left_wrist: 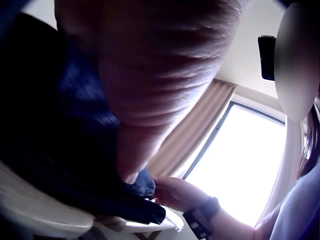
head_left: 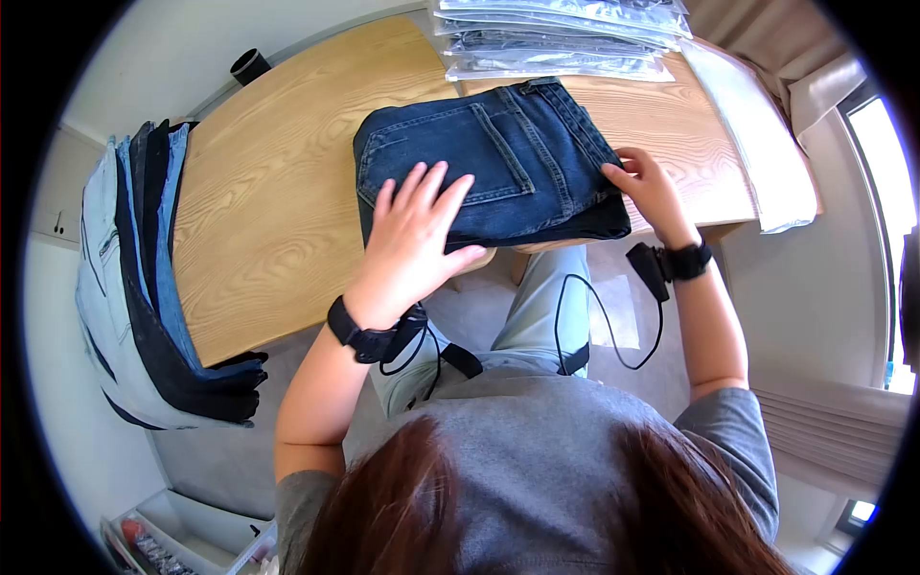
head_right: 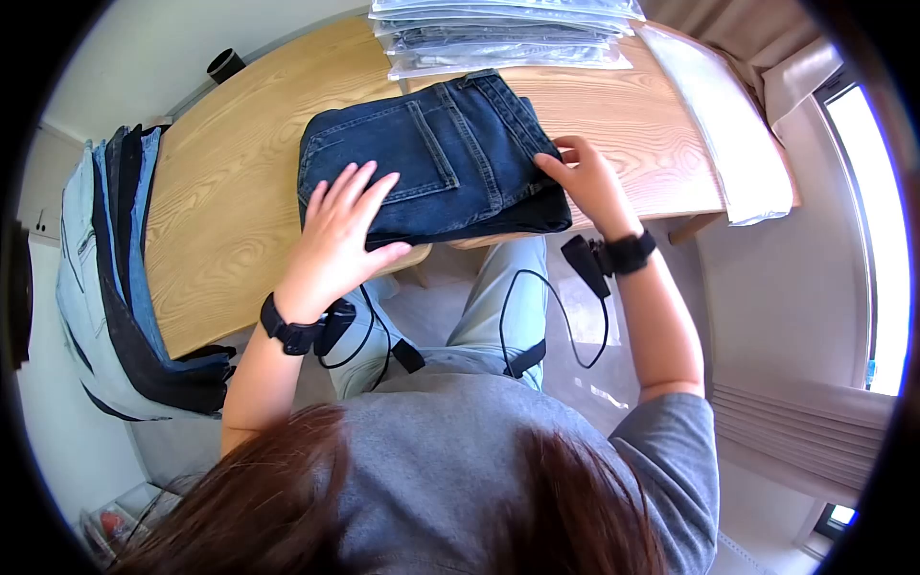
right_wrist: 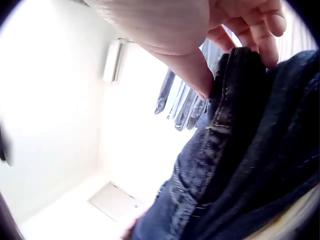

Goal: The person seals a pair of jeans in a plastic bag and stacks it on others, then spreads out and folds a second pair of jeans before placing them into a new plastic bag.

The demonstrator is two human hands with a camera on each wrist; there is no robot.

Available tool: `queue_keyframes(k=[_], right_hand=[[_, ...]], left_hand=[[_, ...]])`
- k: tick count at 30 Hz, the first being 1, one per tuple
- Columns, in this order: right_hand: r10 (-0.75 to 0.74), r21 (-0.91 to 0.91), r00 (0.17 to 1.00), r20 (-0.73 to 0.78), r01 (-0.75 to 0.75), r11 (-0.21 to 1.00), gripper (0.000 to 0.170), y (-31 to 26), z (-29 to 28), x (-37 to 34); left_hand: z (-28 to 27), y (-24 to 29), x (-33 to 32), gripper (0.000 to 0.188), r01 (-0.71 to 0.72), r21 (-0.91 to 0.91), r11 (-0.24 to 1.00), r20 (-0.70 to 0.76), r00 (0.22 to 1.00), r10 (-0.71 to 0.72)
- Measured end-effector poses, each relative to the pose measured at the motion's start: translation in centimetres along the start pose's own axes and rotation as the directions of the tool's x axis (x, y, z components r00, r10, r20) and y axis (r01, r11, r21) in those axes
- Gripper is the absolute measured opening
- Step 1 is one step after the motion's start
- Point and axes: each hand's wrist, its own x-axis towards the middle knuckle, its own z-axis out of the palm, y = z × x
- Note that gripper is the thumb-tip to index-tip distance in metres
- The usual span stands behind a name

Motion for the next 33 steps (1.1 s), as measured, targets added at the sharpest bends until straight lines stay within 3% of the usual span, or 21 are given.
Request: queue_keyframes(k=[1,2,4,5,7,11,13,14,17,18,20,23,25,26,29,31,32,33], right_hand=[[0.101,0.075,0.984,0.146,-0.113,0.991,0.048,-0.9,-0.5,0.5],[0.099,0.069,0.985,0.143,-0.109,0.992,0.048,-1.5,-0.9,1.2],[0.190,-0.108,0.936,0.295,-0.165,0.980,0.046,-2.4,-1.6,2.5],[0.189,-0.111,0.937,0.295,-0.163,0.980,0.046,-2.7,-1.7,2.8],[0.151,-0.321,0.917,0.368,-0.027,0.947,0.046,-3.1,-1.8,3.1],[0.097,-0.245,0.886,0.454,0.019,0.969,0.040,-3.7,-2.3,3.4],[0.079,-0.147,0.898,0.434,-0.016,0.989,0.038,-6.4,-3.4,3.1],[0.077,-0.006,0.909,0.410,-0.081,0.997,0.035,-7.7,-3.5,2.7],[-0.050,0.224,0.931,0.363,-0.034,0.974,0.033,-8.7,-3.6,3.5],[-0.054,0.224,0.932,0.359,-0.029,0.974,0.033,-8.8,-3.6,3.5],[-0.077,0.446,0.945,0.318,-0.078,0.892,0.031,-9.2,-3.4,3.5],[-0.105,0.500,0.939,0.328,-0.079,0.862,0.031,-8.6,-3.3,3.5],[-0.113,0.525,0.945,0.307,-0.069,0.848,0.032,-7.8,-3.2,3.4],[-0.114,0.419,0.950,0.291,-0.020,0.908,0.034,-6.5,-3.4,3.7],[-0.157,-0.030,0.961,0.226,0.168,0.985,0.042,-4.0,-4.0,4.0],[-0.512,-0.298,0.856,0.077,0.510,0.807,0.047,-5.0,-3.4,2.2],[-0.608,-0.324,0.771,0.188,0.633,0.703,0.057,-5.5,-3.5,2.3],[-0.604,-0.324,0.775,0.186,0.629,0.707,0.057,-5.9,-3.2,2.3]], left_hand=[[0.4,0.4,0.7,0.073,-0.036,-0.003,0.999,-0.021,0.999,0.036],[0.6,0.9,1.4,0.070,-0.070,-0.002,0.998,-0.050,0.996,0.070],[1.4,1.5,2.2,0.070,-0.094,-0.018,0.995,-0.078,0.993,0.093],[1.7,1.6,2.4,0.069,-0.093,-0.015,0.995,-0.079,0.993,0.092],[1.8,1.6,2.6,0.069,-0.092,-0.024,0.995,-0.071,0.993,0.090],[1.9,1.6,2.5,0.070,-0.089,-0.019,0.996,-0.074,0.993,0.088],[2.4,1.5,2.7,0.069,-0.078,-0.030,0.997,-0.099,0.992,0.074],[2.6,1.4,2.7,0.068,-0.069,-0.043,0.997,-0.113,0.992,0.064],[2.0,1.8,3.3,0.060,-0.056,-0.134,0.989,-0.188,0.982,0.030],[1.6,2.0,3.5,0.060,-0.059,-0.132,0.989,-0.192,0.981,0.033],[1.0,2.3,3.8,0.050,0.076,-0.176,0.981,-0.176,0.978,-0.108],[1.1,2.1,4.5,0.043,0.170,-0.156,0.973,-0.139,0.972,-0.192],[1.4,1.9,4.4,0.041,0.104,-0.155,0.982,-0.179,0.975,-0.131],[1.5,1.8,4.4,0.040,0.036,-0.150,0.988,-0.219,0.973,-0.069],[2.3,1.5,4.4,0.040,0.015,-0.132,0.991,-0.202,0.978,-0.041],[2.3,1.6,4.3,0.041,0.009,-0.120,0.993,-0.199,0.979,-0.033],[2.4,1.7,4.3,0.042,0.003,-0.105,0.994,-0.192,0.981,-0.024],[2.4,1.7,4.2,0.042,0.000,-0.106,0.994,-0.187,0.982,-0.020]])
